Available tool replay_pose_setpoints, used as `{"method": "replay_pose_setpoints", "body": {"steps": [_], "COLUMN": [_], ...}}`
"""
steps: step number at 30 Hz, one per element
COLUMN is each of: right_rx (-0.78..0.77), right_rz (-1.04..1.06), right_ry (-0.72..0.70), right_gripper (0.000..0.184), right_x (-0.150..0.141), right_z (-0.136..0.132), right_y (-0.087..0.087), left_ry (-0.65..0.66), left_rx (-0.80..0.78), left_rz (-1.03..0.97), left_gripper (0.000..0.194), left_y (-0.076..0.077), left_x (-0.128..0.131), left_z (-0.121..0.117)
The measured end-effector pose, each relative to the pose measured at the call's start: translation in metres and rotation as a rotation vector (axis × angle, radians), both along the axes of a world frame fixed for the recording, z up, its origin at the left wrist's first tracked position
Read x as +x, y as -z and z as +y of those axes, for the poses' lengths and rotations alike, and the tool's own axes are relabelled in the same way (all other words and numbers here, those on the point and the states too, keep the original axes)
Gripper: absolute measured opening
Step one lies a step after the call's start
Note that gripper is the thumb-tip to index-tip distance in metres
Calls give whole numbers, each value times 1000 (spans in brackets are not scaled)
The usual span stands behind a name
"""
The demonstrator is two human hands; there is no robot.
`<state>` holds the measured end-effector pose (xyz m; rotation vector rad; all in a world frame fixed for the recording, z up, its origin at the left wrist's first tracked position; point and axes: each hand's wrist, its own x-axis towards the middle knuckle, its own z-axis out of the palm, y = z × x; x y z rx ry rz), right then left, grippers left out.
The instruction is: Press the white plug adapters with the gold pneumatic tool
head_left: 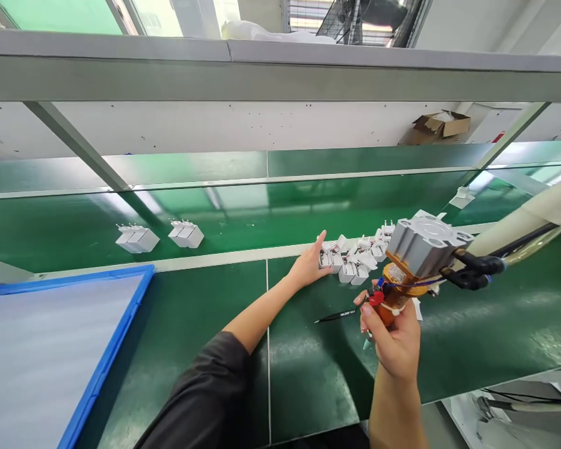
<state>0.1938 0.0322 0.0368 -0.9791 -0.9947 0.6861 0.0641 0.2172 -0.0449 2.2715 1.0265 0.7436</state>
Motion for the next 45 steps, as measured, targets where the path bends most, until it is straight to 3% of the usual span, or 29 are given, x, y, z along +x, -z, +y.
{"method": "replay_pose_setpoints", "body": {"steps": [2, 4, 7, 9, 12, 15, 19, 23, 26, 29, 32, 36, 38, 41, 45], "right_rx": [-11, -18, -17, -5, 26, 60, 97, 130, 169, 198, 226, 194, 177, 157, 141], "right_rz": [-3, -1, 9, 7, -3, -14, -11, 0, 5, 6, 2, -48, -76, -101, -82], "right_ry": [6, 9, -9, -23, -28, -46, -87, -134, -181, -215, -200, -169, -142, -116, -116], "right_gripper": [20, 21, 22, 22, 22, 23, 25, 24, 23, 26, 34, 36, 36, 37, 41], "right_x": [1, 2, 3, 3, 1, -3, -12, -25, -35, -48, -62, -80, -85, -89, -88], "right_z": [0, -1, -4, -5, -5, -3, -3, -8, -12, -14, -15, -17, -17, -16, -14], "right_y": [-1, -3, -6, -8, -11, -14, -20, -25, -26, -29, -37, -51, -56, -57, -54], "left_ry": [-30, -30, 21, 17, -85, -138, -207, -416, -589, -659, -601, -399, -311, -248, -200], "left_rx": [-10, -25, -70, -151, -286, -302, -198, -121, -78, -38, -16, -104, -76, 5, -11], "left_rz": [10, 15, 94, 173, 258, 252, 97, -56, -30, 49, 67, -6, -29, -47, -58], "left_gripper": [115, 115, 105, 100, 96, 90, 81, 50, 42, 45, 38, 35, 33, 28, 30], "left_y": [-14, -32, -58, -68, -66, -51, -30, -10, 3, 7, 0, -23, -35, -48, -60], "left_x": [-10, -37, -89, -120, -153, -171, -175, -166, -159, -150, -140, -125, -119, -112, -108], "left_z": [-13, -37, -94, -137, -189, -216, -228, -236, -239, -236, -234, -236, -236, -232, -226]}}
